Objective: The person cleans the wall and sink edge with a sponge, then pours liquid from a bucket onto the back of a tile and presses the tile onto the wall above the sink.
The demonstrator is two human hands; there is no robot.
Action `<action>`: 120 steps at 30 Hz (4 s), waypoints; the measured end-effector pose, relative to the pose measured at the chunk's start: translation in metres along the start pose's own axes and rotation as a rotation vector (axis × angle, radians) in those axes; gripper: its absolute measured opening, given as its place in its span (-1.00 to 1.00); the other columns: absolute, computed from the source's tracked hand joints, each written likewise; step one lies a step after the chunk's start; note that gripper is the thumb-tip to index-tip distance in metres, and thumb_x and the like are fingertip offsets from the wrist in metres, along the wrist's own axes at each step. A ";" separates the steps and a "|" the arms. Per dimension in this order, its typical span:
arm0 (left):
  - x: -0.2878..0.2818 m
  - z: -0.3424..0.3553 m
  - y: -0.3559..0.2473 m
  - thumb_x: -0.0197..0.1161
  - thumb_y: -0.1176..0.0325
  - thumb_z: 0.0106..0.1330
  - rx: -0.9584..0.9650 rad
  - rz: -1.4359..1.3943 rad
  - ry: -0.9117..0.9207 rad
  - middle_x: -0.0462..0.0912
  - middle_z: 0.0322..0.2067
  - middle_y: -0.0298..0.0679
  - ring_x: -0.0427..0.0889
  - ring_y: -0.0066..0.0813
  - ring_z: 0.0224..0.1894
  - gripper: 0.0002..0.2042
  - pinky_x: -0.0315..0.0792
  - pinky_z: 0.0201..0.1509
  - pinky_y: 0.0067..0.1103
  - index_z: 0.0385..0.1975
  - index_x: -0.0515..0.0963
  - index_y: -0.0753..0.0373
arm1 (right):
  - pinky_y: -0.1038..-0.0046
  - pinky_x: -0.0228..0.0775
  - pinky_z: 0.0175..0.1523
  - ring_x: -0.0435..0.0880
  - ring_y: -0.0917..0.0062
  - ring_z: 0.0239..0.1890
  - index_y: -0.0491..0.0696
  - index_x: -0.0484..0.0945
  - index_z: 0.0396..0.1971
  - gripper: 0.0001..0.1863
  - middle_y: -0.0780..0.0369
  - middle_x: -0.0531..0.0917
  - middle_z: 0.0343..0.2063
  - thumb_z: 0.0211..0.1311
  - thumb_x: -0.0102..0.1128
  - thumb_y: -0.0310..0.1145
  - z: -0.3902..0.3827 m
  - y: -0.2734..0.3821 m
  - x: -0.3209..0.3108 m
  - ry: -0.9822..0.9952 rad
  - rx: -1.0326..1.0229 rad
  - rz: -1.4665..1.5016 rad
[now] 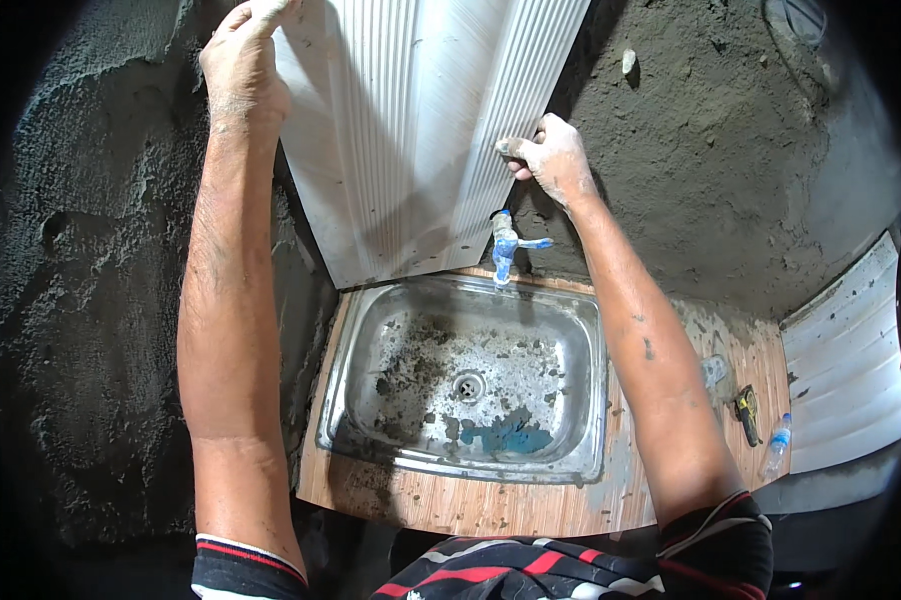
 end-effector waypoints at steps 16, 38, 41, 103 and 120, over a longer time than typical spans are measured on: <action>0.022 0.009 -0.001 0.42 0.43 0.19 0.088 0.032 0.034 0.75 -0.28 -0.27 0.66 -0.50 -0.22 -0.83 0.49 -0.08 -0.57 -0.24 0.69 0.29 | 0.63 0.53 -0.58 0.66 0.69 -0.57 -0.25 0.45 -0.34 -0.73 0.13 0.69 -0.46 0.20 0.42 -0.47 0.000 0.000 -0.001 -0.046 0.050 -0.065; 0.021 0.027 0.022 0.26 0.22 0.39 -0.075 0.682 -0.011 0.64 -0.51 -0.22 0.58 -0.40 -0.49 -0.70 0.44 -0.44 -0.43 -0.34 0.66 0.40 | 0.52 0.55 -0.52 0.69 0.61 -0.57 -0.24 0.49 -0.35 -0.71 0.13 0.70 -0.49 0.17 0.43 -0.39 -0.008 0.006 0.005 -0.166 0.016 -0.180; 0.022 0.034 0.018 0.27 0.19 0.35 -0.046 0.752 0.016 0.59 -0.62 -0.27 0.53 -0.44 -0.57 -0.67 0.37 -0.51 -0.45 -0.49 0.65 0.36 | 0.52 0.54 -0.54 0.70 0.61 -0.58 -0.25 0.50 -0.34 -0.70 0.11 0.70 -0.49 0.15 0.44 -0.38 -0.008 0.004 0.007 -0.180 0.020 -0.216; 0.150 0.036 -0.036 0.66 0.31 -0.23 0.374 1.781 0.533 0.42 0.13 0.17 0.40 0.14 0.24 -0.02 0.41 0.36 -0.18 0.32 0.28 0.28 | 0.12 0.51 0.13 0.67 0.02 0.00 -0.21 0.60 -0.17 -0.57 -0.09 0.70 -0.17 0.16 0.44 -0.16 -0.009 -0.044 0.017 0.117 0.057 -0.830; 0.149 0.049 -0.037 0.72 0.26 -0.30 0.456 1.794 0.512 0.50 0.11 0.11 0.49 0.05 0.19 -0.01 0.49 0.29 -0.24 0.29 0.36 0.25 | 0.08 0.50 -0.03 0.68 -0.06 -0.19 -0.21 0.57 -0.35 -0.63 -0.13 0.69 -0.35 0.13 0.45 -0.19 -0.016 -0.045 0.018 -0.003 -0.062 -0.670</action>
Point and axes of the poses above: each hand's wrist, its own z-axis towards the middle knuckle, its own x-axis out of the palm, y = z × x, the point moved 9 cm from there along z, towards the middle knuckle
